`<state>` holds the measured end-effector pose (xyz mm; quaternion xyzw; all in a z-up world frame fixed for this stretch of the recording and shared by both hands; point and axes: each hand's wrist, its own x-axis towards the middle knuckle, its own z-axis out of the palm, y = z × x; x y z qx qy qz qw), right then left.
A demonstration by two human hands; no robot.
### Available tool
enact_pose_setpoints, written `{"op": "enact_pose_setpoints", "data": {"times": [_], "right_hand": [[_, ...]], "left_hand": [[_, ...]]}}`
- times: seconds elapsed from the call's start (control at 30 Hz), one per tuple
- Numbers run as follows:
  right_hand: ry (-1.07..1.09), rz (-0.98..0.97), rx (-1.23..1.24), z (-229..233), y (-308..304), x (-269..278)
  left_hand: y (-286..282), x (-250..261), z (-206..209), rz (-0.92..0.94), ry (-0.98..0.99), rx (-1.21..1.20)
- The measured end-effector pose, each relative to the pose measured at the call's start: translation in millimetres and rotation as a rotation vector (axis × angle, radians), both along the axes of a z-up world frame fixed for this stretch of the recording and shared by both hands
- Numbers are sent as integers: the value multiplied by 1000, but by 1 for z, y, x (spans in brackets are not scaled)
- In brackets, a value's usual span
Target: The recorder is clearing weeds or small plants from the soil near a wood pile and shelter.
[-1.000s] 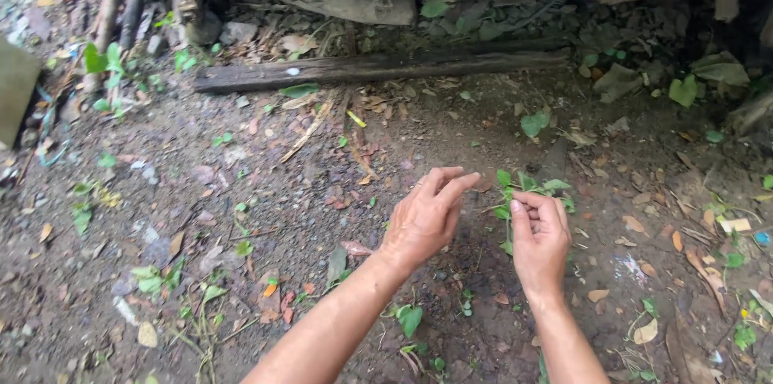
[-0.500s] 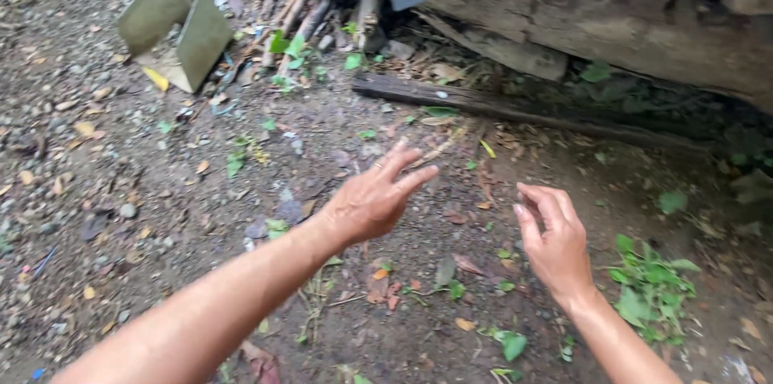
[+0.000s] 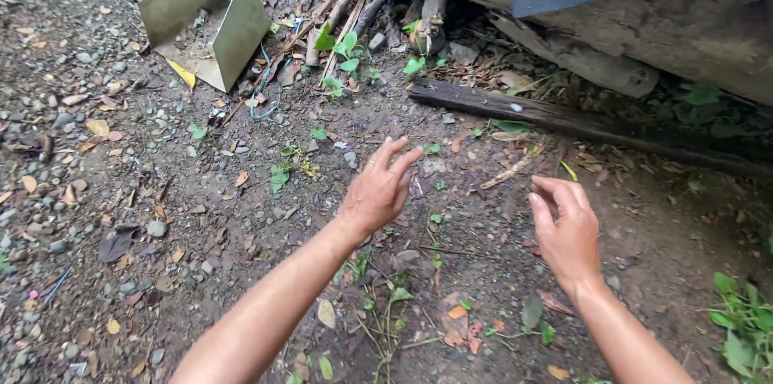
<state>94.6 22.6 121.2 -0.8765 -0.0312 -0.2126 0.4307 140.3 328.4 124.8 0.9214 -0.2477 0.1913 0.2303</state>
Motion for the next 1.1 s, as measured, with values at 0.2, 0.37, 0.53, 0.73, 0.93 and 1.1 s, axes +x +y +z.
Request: {"op": "enact_pose_setpoints", "data": {"times": [0.2, 0.37, 0.53, 0.73, 0.93, 1.1], "right_hand": [[121, -104, 41, -52, 52, 9], [205, -137, 3, -91, 80, 5], [318, -81, 14, -143, 107, 11], [450, -166, -49, -182, 130, 18], [448, -227, -100, -189, 137, 18], [375, -151, -187, -195, 132, 19]], "left_hand": [[14, 16, -57, -48, 133, -51], [23, 17, -97, -119, 171, -74], [21, 25, -109, -174, 172, -86], [9, 30, -132, -192, 174, -160], [1, 39, -139, -278, 87, -98], [-5, 65, -144, -174, 202, -9]]}}
